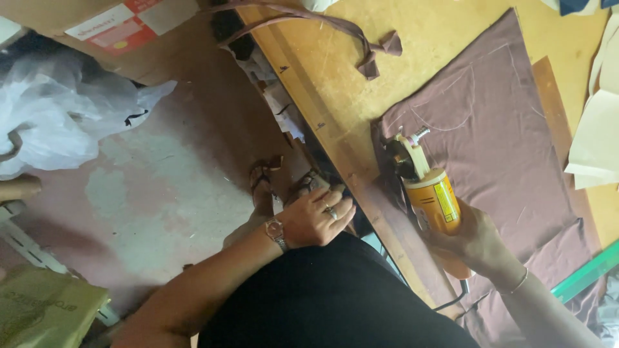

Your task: Cutting out garment pattern pieces from fabric using a rotary cutter and scissors on a workbench.

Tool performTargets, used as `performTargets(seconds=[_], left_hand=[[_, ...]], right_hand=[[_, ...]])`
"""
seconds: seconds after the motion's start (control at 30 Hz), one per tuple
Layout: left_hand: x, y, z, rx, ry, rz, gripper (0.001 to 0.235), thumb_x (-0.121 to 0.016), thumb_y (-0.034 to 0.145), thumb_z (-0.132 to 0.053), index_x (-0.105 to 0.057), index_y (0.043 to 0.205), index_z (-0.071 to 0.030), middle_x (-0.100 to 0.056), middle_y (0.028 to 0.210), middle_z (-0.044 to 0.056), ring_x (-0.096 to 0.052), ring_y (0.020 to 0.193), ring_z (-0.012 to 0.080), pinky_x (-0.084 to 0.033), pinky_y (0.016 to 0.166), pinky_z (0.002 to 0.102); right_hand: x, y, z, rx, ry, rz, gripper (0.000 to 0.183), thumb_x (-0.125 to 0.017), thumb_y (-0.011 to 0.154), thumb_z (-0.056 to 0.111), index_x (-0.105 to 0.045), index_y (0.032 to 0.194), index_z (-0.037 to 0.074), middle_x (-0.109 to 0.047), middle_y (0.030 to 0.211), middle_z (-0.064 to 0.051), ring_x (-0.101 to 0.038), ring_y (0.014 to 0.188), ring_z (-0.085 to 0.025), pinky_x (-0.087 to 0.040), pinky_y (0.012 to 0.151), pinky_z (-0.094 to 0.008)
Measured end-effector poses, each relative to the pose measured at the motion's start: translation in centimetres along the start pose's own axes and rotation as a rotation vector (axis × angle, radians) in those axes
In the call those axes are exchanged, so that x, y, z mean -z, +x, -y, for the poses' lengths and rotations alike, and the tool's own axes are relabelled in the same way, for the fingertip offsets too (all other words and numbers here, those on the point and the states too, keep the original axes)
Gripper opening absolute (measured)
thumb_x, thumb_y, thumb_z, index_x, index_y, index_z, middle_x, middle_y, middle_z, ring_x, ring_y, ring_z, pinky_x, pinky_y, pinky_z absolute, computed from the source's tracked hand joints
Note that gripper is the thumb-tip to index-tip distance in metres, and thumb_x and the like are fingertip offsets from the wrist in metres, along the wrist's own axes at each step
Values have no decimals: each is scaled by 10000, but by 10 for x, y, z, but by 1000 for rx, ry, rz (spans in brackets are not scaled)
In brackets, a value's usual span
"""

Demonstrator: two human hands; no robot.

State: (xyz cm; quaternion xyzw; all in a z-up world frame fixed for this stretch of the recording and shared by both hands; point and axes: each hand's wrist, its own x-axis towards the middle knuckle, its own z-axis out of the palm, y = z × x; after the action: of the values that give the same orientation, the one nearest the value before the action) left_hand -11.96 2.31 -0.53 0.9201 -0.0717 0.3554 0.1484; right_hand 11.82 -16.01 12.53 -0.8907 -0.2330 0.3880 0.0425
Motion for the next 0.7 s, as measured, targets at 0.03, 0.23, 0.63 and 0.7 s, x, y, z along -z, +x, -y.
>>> performTargets(seconds=[0.03,0.23,0.63,0.7], left_hand=[[1,-2,2,7,7,-3,119,-721,982,-71,-743,1080,-8,-715,1044,150,-696,956,285,-598,791,365],[2,23,11,68,1,-99,144,-606,961,-9,-741,1002,-34,-699,994,140,-602,813,237,-505,688,337],[-23,44,-1,-39,-48,-342,130,-627,891,-19,-717,798,-16,-637,797,180,-606,694,326,-512,646,396],[-14,39,-2,-22,-27,-332,145,-615,932,-39,-726,846,-4,-641,819,177,-620,686,292,-497,612,359]], right_hand=[[0,0,-1,7,-7,2,418,-861,683,323,-677,980,94,-674,755,-31,-550,634,-145,-444,573,-308],[-1,-1,-10,-25,195,51,375,-856,686,119,-709,1020,34,-690,818,-73,-583,701,-169,-468,595,-327],[-8,10,9,-56,-58,-10,544,-907,577,472,-699,914,99,-755,787,-177,-750,799,-400,-553,719,-522],[-9,13,16,-37,-76,-21,550,-896,589,478,-692,919,88,-745,791,-198,-743,803,-412,-557,731,-512]])
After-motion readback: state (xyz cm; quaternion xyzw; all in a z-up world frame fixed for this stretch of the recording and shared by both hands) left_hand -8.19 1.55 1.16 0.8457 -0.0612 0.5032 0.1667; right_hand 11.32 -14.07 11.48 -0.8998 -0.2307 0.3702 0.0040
